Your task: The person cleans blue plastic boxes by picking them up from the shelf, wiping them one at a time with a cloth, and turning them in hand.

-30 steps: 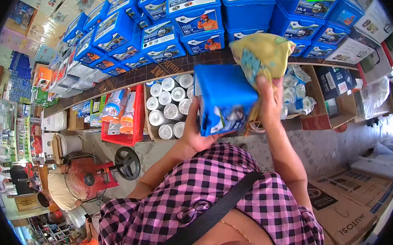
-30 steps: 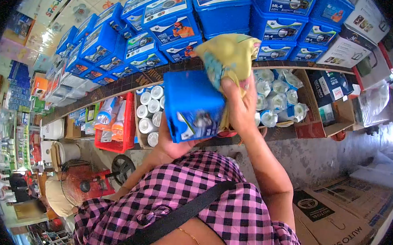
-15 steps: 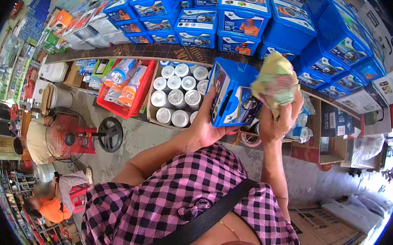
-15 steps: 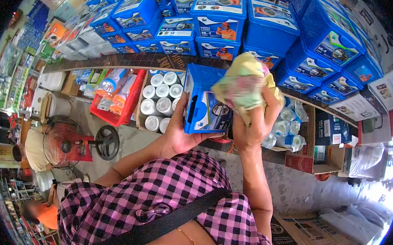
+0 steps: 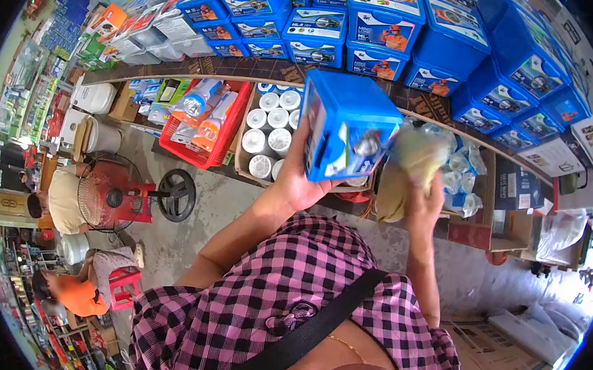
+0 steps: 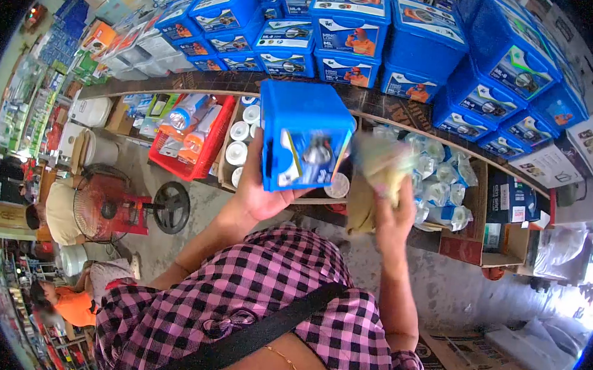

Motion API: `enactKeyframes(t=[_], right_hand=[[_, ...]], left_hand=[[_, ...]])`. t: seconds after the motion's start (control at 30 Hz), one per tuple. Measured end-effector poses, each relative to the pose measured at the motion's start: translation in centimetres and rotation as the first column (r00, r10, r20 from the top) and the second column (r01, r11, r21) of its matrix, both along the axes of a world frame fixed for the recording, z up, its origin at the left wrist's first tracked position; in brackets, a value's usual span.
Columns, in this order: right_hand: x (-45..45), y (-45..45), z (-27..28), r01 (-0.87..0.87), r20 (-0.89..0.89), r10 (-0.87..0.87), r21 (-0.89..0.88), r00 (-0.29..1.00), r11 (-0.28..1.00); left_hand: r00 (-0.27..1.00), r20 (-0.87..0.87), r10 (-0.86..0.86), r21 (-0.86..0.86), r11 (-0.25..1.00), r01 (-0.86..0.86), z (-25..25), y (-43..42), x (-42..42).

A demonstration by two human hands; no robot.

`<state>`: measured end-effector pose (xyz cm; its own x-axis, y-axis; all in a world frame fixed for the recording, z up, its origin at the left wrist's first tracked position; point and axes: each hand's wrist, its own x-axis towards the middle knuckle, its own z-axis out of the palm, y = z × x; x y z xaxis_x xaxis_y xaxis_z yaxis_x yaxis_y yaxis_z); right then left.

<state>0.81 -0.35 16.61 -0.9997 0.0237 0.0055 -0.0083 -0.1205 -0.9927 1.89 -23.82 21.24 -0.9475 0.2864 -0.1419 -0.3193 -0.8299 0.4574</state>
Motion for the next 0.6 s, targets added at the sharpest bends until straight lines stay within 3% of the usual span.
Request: enactKeyframes(t=[0.03,0.07,0.1,0.13,0.2,0.27,0.3,0.33,0.4,0.43,0.5,0.53,0.6], right_hand=[[-0.4,-0.4,-0.2,0.011,-0.001,-0.011,-0.008,1.0,1.0],[-0.7,-1.1,-0.7,-0.082,-0.085,0.07,-0.155,0.994,0.984],[-0.9,-1.5,-0.9,-0.183,-0.176,0.136,-0.289,0.975,0.94],[-1.3,-1.6,-0.8,-0.171,-0.171,0.124,-0.298,0.978,0.939],[-2.5,-1.6,0.1,-0.301,-0.009,0.318,-0.352,0.948,0.886],[-2.6,-1.6,0.6,-0.292,-0.073,0.284,-0.297,0.956,0.909],[-2.3,-1.6,0.8,-0.276,-0.126,0.252,-0.24,0.959,0.931],[-2.1,-1.6,1.1,-0.273,-0.112,0.252,-0.244,0.961,0.93],[-2.2,-1.9,1.8,-0.315,-0.063,0.31,-0.277,0.949,0.908],[-2.4,-1.8,0.9,-0.316,-0.057,0.312,-0.265,0.948,0.911],[-2.3,-2.9,0.8,-0.294,-0.094,0.278,-0.261,0.956,0.919],[-2.2,-3.6,0.8,-0.273,-0.136,0.245,-0.258,0.96,0.927],[-2.2,-4.6,2.0,-0.148,-0.1,0.121,-0.339,0.988,0.929]], left_hand=[[0.998,0.047,0.034,-0.106,0.994,-0.029,-0.6,0.3,0.5],[0.987,-0.119,-0.107,-0.125,0.988,0.092,-2.6,0.0,0.8],[0.994,-0.07,-0.089,-0.179,0.981,0.076,-3.0,0.9,1.7],[0.998,-0.018,-0.066,-0.231,0.971,0.06,-3.3,1.7,2.4],[0.994,-0.029,-0.102,-0.16,0.983,0.096,-3.0,1.3,2.3],[0.984,-0.096,-0.153,-0.41,0.906,0.101,-2.4,-0.4,2.5],[0.977,-0.114,-0.181,-0.399,0.909,0.122,-2.5,-1.3,2.3],[0.97,-0.154,-0.188,-0.504,0.859,0.087,-2.6,-2.4,2.2],[0.967,-0.048,-0.252,-0.605,0.778,0.172,-2.0,-4.6,1.8],[0.966,-0.045,-0.255,-0.604,0.777,0.178,-1.9,-4.2,1.7],[0.926,-0.285,-0.246,-0.65,0.76,0.002,-1.7,-2.7,1.6],[0.927,-0.283,-0.246,-0.649,0.76,0.003,-2.2,-2.2,1.6],[0.987,-0.115,-0.111,-0.39,0.919,0.057,-3.9,-1.3,1.6]])
